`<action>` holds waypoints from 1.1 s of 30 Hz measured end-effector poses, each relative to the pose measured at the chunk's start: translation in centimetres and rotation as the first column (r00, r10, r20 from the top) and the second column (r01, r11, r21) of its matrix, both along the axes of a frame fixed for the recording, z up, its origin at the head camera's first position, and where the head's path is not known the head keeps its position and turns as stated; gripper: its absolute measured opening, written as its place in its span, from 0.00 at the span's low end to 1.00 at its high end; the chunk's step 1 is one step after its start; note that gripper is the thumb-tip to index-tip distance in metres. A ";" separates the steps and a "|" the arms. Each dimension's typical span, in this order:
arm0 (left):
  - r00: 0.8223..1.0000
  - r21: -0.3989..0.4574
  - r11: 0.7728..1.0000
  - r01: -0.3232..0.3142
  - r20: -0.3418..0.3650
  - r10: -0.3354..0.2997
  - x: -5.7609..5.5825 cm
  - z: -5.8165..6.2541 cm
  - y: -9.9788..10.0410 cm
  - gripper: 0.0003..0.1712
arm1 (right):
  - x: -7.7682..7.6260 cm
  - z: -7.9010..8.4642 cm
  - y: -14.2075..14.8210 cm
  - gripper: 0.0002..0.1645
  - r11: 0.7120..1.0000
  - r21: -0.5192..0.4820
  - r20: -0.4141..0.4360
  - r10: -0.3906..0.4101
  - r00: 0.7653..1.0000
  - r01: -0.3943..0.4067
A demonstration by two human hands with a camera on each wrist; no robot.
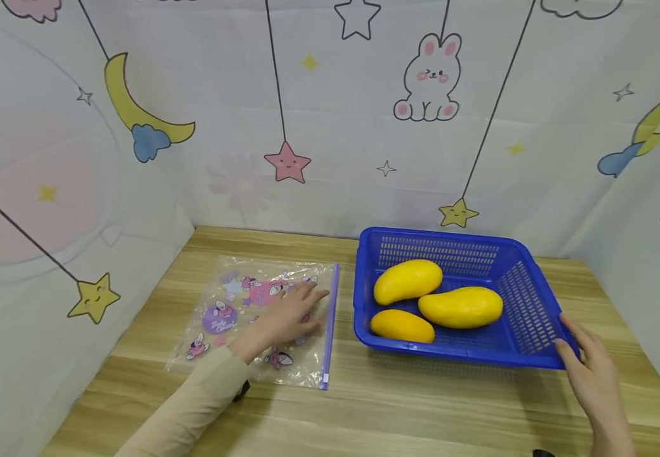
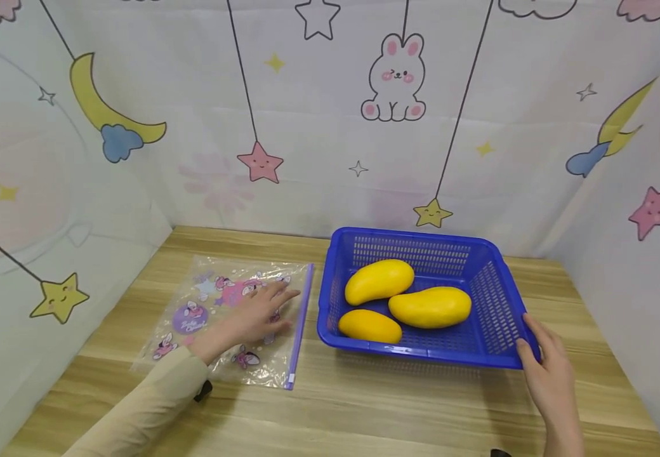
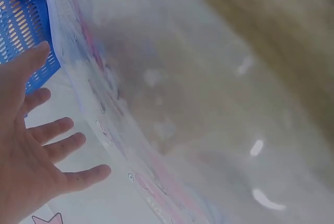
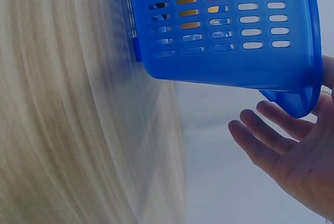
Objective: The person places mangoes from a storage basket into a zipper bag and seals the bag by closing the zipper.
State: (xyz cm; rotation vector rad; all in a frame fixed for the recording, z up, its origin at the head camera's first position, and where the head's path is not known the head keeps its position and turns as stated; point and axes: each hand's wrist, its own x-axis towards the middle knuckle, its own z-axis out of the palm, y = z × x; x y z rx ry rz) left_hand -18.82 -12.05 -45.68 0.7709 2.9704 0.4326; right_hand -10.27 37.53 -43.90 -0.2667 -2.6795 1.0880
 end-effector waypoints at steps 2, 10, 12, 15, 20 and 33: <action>0.999 -0.003 0.999 0.034 0.008 -0.034 -0.1 0.0 0.0 0.37 | 0.0 0.1 0.0 0.30 1.000 0.008 -0.015 0.016 1.000 -0.016; 0.995 0.008 0.996 0.086 0.059 -0.086 -0.6 -0.3 0.1 0.43 | -0.2 0.8 -0.3 0.30 0.997 0.015 -0.030 0.074 0.997 -0.073; 0.993 0.009 0.995 0.094 0.074 -0.095 -0.7 -0.4 0.1 0.44 | -0.1 1.0 -0.5 0.29 0.996 0.006 -0.040 0.086 0.995 -0.086; 0.990 0.010 0.994 0.108 0.092 -0.109 -0.9 -0.4 0.2 0.43 | -0.1 1.3 -0.7 0.29 0.996 -0.004 -0.052 0.091 0.994 -0.091; 0.987 -0.011 0.992 0.124 0.106 -0.122 -1.3 -0.4 0.3 0.40 | -0.1 2.0 -1.3 0.29 0.993 -0.006 -0.100 0.118 0.988 -0.119; 0.980 -0.038 0.991 0.131 0.158 -0.124 -1.9 -0.7 0.7 0.37 | -1.0 2.7 -3.6 0.25 0.974 0.070 -0.159 0.226 0.961 -0.218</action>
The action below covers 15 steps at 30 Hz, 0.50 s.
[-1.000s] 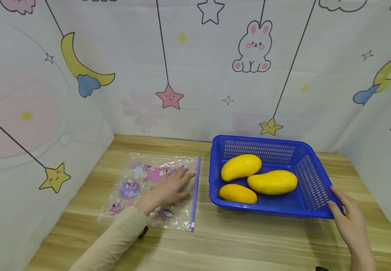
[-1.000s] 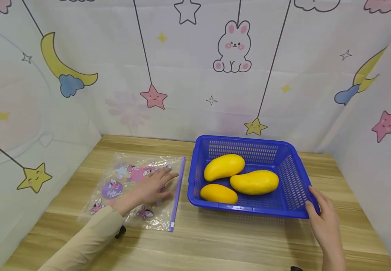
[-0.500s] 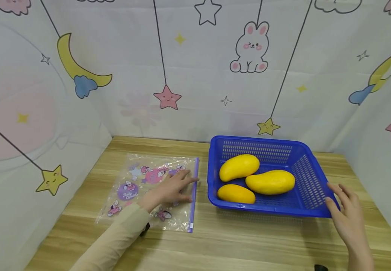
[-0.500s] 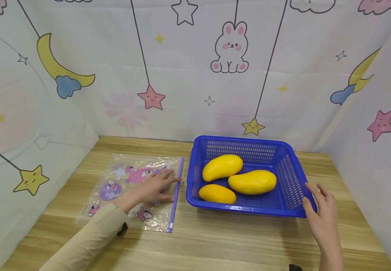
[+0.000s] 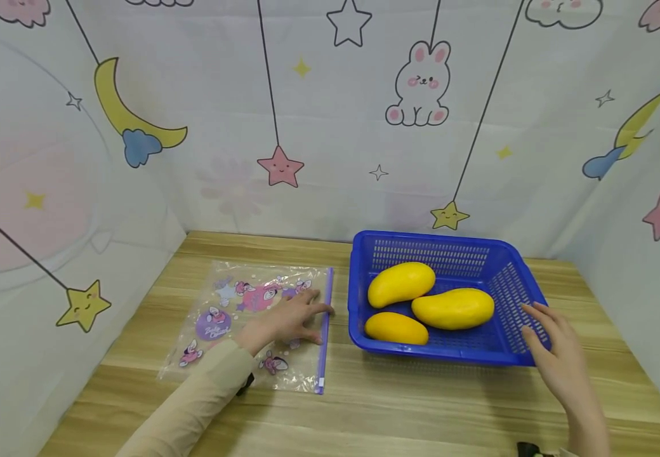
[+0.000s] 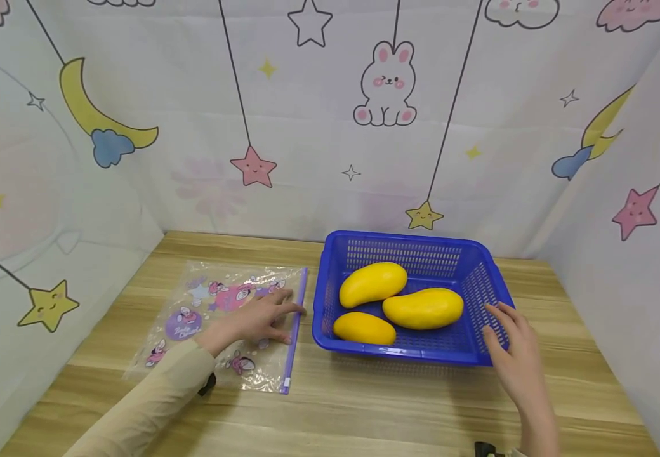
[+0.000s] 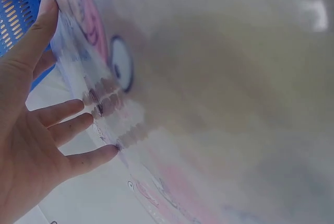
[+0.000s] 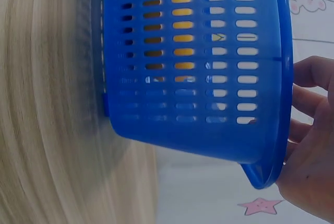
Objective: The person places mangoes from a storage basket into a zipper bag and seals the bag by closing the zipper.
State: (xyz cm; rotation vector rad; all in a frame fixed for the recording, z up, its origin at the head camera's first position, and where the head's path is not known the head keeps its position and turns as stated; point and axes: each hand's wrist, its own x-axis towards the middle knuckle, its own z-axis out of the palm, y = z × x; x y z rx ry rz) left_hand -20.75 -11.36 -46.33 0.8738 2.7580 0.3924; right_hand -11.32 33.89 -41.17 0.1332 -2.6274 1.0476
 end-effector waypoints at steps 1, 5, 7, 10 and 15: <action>1.000 0.002 1.000 0.002 0.000 -0.002 0.0 0.0 0.0 0.37 | 0.0 0.1 -0.2 0.25 1.000 0.000 -0.004 0.008 1.000 -0.008; 1.000 0.000 1.000 0.005 -0.007 -0.005 -0.1 0.1 0.0 0.40 | -0.2 0.3 -1.2 0.25 1.000 -0.001 -0.001 0.029 1.000 -0.029; 1.000 -0.005 1.000 0.008 -0.012 -0.009 -0.2 0.1 0.0 0.42 | -0.3 0.6 -1.8 0.25 0.999 -0.006 0.010 0.040 0.999 -0.040; 1.000 -0.010 1.000 0.015 -0.023 -0.015 -0.3 0.2 0.1 0.42 | -0.6 0.9 -2.7 0.24 0.998 -0.019 0.004 0.064 0.998 -0.063; 0.999 -0.008 1.000 0.028 -0.029 -0.028 -0.3 0.3 0.3 0.40 | -1.0 0.8 -4.3 0.23 0.994 -0.011 -0.050 0.111 0.993 -0.111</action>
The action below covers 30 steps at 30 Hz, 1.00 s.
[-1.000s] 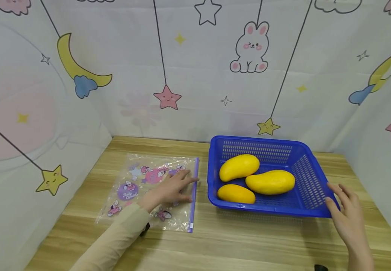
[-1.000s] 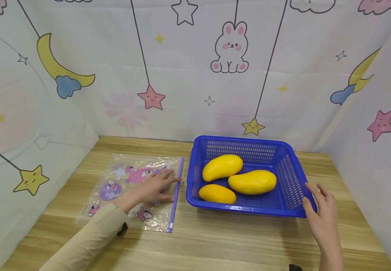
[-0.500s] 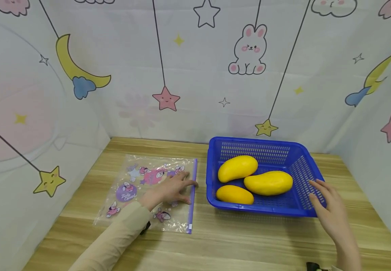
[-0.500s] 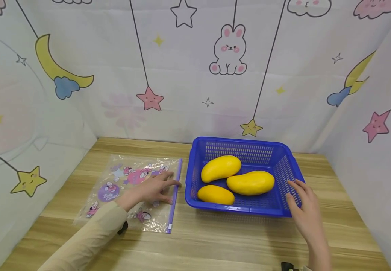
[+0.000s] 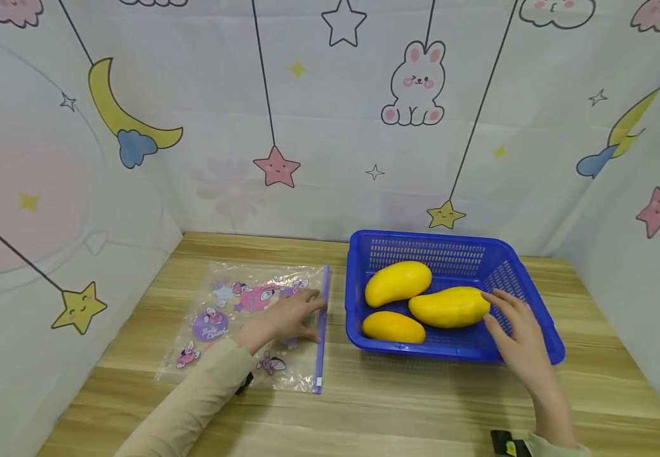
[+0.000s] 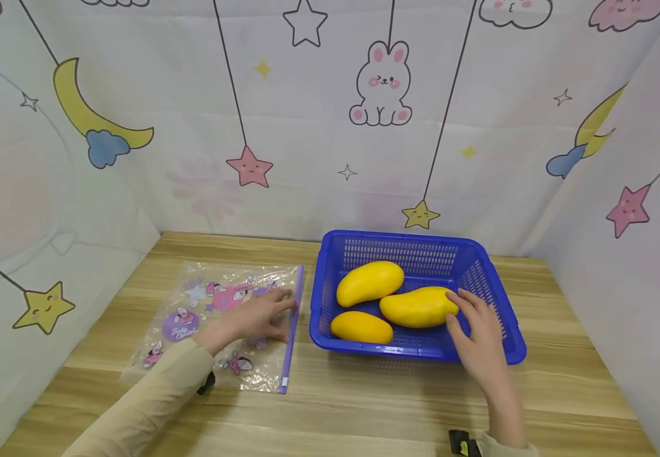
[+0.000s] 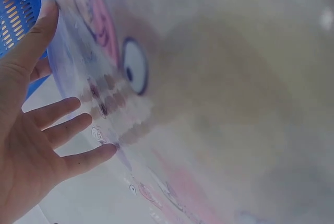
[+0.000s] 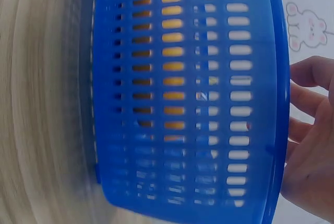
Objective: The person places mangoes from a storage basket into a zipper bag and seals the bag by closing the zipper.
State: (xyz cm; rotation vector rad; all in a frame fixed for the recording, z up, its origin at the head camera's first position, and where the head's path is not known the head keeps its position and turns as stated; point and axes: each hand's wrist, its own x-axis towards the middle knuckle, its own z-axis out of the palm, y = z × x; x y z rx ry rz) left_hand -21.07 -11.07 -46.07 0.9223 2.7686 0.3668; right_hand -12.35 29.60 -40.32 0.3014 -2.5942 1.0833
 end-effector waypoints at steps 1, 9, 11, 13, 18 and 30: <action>1.000 0.000 1.000 0.000 -0.003 0.000 0.0 0.0 0.0 0.40 | -0.1 0.0 -0.4 0.22 1.000 0.004 -0.010 0.010 1.000 -0.010; 0.998 0.035 0.999 0.021 -0.067 -0.019 -0.1 0.1 -0.2 0.31 | -0.4 -0.1 -2.7 0.21 0.997 0.024 -0.005 0.078 0.997 -0.078; 0.996 0.046 0.999 0.025 -0.084 -0.021 -0.1 0.1 -0.3 0.29 | -0.5 -0.1 -3.1 0.21 0.996 0.030 -0.007 0.090 0.996 -0.090; 0.995 0.058 0.998 0.028 -0.093 -0.022 -0.1 0.1 -0.4 0.28 | -0.7 -0.1 -3.5 0.20 0.994 0.038 -0.008 0.102 0.995 -0.102; 0.993 0.068 0.997 0.031 -0.112 -0.023 0.0 0.3 -0.7 0.26 | -1.0 0.0 -4.6 0.20 0.990 0.060 -0.015 0.128 0.992 -0.127; 0.967 0.111 0.990 0.089 -0.250 -0.059 0.7 1.3 -0.9 0.26 | -1.3 0.2 -6.5 0.20 0.983 0.070 0.016 0.169 0.985 -0.170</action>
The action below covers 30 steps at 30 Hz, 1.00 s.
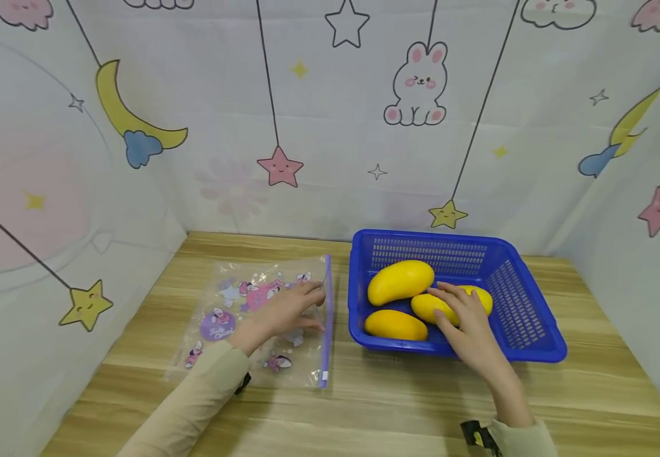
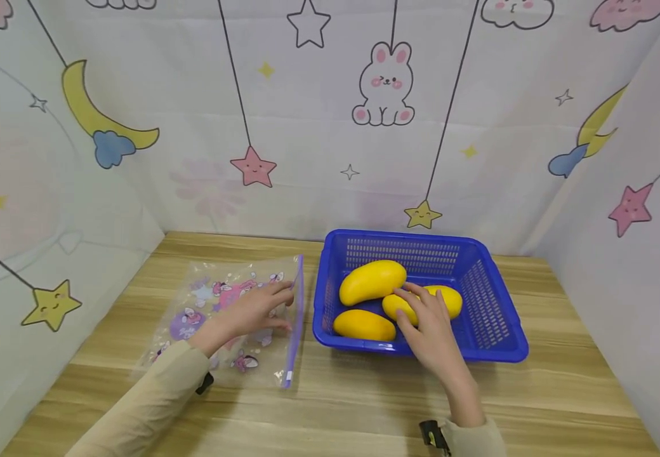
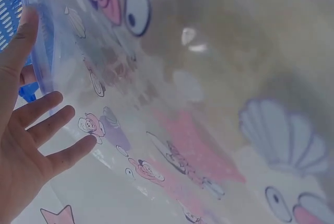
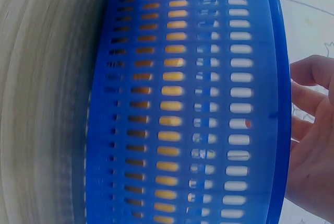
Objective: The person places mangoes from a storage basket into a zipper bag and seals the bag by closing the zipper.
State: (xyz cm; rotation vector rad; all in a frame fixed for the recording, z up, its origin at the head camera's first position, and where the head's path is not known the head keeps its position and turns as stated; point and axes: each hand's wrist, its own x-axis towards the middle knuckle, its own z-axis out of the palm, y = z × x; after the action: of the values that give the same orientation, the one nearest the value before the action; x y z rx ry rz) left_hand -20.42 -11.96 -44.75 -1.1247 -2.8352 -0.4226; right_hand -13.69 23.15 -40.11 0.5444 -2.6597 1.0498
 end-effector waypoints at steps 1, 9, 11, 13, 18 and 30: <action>1.000 0.002 1.000 0.001 -0.009 -0.001 0.0 0.1 0.0 0.25 | 0.0 0.0 -0.2 0.20 1.000 0.000 0.003 0.004 1.000 -0.004; 0.997 0.046 0.999 0.010 -0.072 -0.007 0.3 1.0 0.1 0.27 | -0.2 0.2 -1.8 0.21 0.999 0.003 0.042 0.039 0.998 -0.039; 0.996 0.051 0.999 0.012 -0.092 -0.007 0.4 1.2 0.0 0.27 | -0.3 0.2 -2.3 0.21 0.999 0.010 0.045 0.042 0.998 -0.043; 0.995 0.052 0.999 0.010 -0.101 -0.005 0.4 1.5 -0.1 0.27 | -0.3 0.2 -2.7 0.21 0.999 0.016 0.046 0.046 0.998 -0.047; 0.993 0.054 0.998 0.009 -0.114 -0.003 0.6 2.1 -0.1 0.28 | -0.3 0.4 -3.8 0.21 0.998 0.027 0.040 0.052 0.998 -0.054; 0.990 0.023 1.000 -0.010 -0.138 0.013 1.0 3.3 -0.4 0.26 | 0.0 0.7 -6.4 0.21 0.999 -0.011 0.086 0.036 0.996 -0.035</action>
State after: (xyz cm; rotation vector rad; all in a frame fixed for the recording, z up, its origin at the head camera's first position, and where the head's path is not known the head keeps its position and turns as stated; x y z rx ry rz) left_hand -19.38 -12.32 -41.42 -1.0884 -2.7094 -0.3603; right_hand -13.73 16.74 -39.39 0.5584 -2.7274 1.1202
